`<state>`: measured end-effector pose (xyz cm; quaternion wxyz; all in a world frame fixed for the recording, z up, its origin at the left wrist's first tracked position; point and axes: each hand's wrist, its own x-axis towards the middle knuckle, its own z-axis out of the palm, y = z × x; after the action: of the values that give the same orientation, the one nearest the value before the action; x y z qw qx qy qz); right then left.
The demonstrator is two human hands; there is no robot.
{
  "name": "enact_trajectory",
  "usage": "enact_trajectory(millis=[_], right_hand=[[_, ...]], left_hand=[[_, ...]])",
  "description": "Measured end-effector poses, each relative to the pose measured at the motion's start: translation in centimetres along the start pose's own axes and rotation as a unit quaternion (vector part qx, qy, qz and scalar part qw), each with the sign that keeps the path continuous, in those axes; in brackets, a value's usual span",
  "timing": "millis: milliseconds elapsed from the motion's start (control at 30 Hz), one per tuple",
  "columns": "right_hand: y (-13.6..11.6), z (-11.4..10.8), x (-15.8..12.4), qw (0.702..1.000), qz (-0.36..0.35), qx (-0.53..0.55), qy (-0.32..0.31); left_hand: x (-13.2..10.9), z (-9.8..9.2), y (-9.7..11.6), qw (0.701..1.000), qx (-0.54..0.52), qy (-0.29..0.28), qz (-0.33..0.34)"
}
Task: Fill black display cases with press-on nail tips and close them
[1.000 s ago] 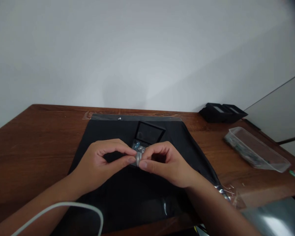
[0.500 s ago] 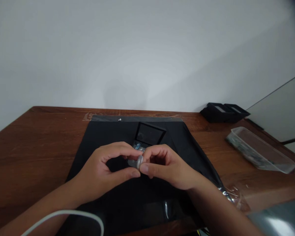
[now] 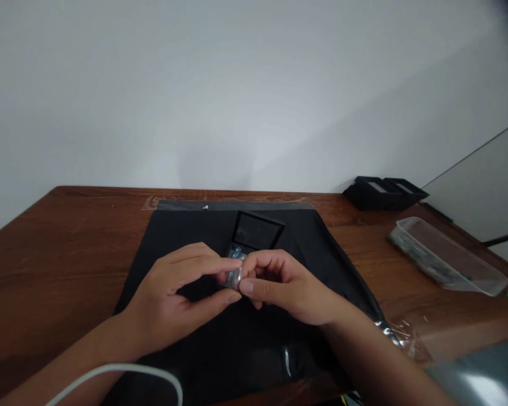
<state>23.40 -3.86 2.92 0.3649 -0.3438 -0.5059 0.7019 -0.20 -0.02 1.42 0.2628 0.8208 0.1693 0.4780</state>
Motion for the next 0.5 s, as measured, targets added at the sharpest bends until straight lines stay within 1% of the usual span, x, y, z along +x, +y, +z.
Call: enact_trajectory(millis=[100, 233, 400, 500], right_hand=[[-0.02, 0.13, -0.04, 1.000, 0.008, 0.014, -0.010], [-0.07, 0.32, -0.18, 1.000, -0.006, 0.026, -0.009], [-0.25, 0.30, -0.21, 0.999, -0.025, 0.036, 0.002], [-0.41, 0.23, -0.23, 0.999, -0.018, 0.042, -0.010]], left_hand=[[0.15, -0.04, -0.13, 1.000, 0.021, -0.001, 0.023], [0.25, -0.22, -0.40, 0.998, 0.044, -0.002, 0.054], [0.38, -0.12, -0.22, 0.997, 0.050, -0.003, 0.061], [0.36, 0.08, -0.09, 0.997, 0.047, -0.002, 0.060]])
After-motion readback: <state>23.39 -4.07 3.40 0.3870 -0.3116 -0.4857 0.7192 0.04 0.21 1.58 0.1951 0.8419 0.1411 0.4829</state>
